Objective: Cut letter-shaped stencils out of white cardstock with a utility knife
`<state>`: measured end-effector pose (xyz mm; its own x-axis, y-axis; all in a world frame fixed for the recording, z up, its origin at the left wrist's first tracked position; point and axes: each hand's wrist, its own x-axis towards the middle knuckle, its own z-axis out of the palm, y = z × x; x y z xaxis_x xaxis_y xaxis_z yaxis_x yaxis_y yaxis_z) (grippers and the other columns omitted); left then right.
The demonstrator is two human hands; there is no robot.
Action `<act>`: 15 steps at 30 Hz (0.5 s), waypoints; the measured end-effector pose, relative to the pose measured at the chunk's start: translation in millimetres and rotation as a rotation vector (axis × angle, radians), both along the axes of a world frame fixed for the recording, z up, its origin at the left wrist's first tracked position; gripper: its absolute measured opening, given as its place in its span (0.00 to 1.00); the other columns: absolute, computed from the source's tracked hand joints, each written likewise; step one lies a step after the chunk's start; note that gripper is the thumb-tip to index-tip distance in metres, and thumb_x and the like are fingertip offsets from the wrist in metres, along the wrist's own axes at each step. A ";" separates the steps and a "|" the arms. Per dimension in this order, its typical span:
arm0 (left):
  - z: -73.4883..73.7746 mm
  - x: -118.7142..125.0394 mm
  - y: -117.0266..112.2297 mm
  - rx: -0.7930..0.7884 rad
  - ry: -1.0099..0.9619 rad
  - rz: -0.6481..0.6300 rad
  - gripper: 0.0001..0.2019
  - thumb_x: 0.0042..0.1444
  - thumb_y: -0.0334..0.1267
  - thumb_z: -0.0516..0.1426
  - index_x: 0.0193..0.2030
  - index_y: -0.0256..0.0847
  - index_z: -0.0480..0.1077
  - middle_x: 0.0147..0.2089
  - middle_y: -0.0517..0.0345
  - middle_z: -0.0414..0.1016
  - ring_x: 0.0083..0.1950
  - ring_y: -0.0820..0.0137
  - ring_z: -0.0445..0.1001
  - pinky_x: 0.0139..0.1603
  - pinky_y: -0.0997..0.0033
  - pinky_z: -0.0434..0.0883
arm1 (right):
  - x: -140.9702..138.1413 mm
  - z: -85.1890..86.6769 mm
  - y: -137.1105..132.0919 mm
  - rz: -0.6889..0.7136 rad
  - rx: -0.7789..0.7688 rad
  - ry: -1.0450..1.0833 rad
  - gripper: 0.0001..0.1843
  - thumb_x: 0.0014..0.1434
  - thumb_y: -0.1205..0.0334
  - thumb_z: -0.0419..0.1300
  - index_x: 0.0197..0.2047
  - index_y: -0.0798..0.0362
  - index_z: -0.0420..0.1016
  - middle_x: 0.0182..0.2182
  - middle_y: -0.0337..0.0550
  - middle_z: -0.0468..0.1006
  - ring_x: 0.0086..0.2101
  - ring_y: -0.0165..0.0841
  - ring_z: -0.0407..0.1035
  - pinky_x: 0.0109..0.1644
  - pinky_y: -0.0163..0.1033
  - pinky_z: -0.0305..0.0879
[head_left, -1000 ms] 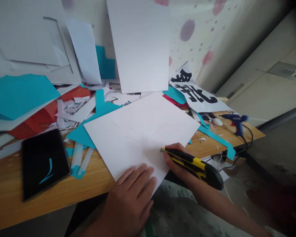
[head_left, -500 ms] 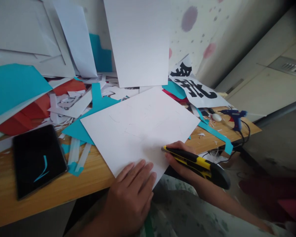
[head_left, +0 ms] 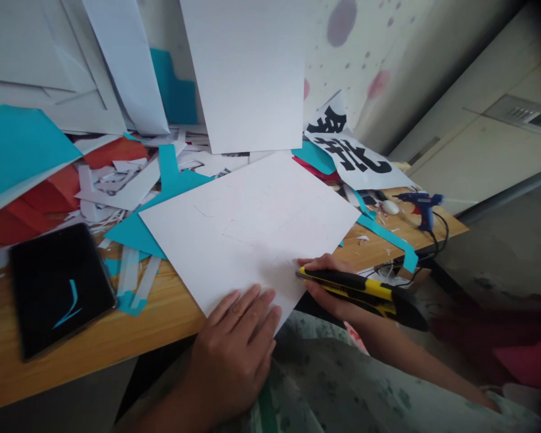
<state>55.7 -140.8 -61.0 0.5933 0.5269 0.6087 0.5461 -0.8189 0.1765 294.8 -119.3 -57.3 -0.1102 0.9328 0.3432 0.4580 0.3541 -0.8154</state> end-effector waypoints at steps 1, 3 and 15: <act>-0.2 -0.1 -0.1 0.000 -0.002 0.001 0.15 0.57 0.32 0.55 0.48 0.36 0.76 0.55 0.46 0.76 0.55 0.50 0.75 0.51 0.45 0.71 | 0.1 2.2 0.6 0.012 0.009 0.002 0.13 0.51 0.67 0.65 0.40 0.46 0.72 0.41 0.44 0.82 0.41 0.39 0.78 0.44 0.43 0.74; -0.4 -0.2 0.2 -0.001 -0.003 -0.002 0.15 0.56 0.32 0.55 0.48 0.36 0.76 0.56 0.46 0.76 0.55 0.50 0.75 0.51 0.46 0.71 | 0.2 5.5 1.4 0.033 0.023 0.016 0.11 0.52 0.67 0.64 0.39 0.47 0.72 0.40 0.44 0.82 0.41 0.39 0.78 0.43 0.43 0.74; 6.2 -3.5 2.7 0.081 0.074 -0.002 0.15 0.57 0.35 0.54 0.49 0.40 0.76 0.55 0.53 0.77 0.56 0.57 0.75 0.55 0.55 0.68 | 10.7 -23.9 1.6 -0.475 0.226 0.049 0.05 0.57 0.60 0.57 0.37 0.48 0.72 0.30 0.45 0.79 0.32 0.42 0.77 0.31 0.45 0.73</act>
<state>52.2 -138.0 -54.8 0.6393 0.4764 0.6036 0.5539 -0.8298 0.0684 305.4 -117.7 -81.2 0.3281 0.7782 0.5355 0.5739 0.2861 -0.7673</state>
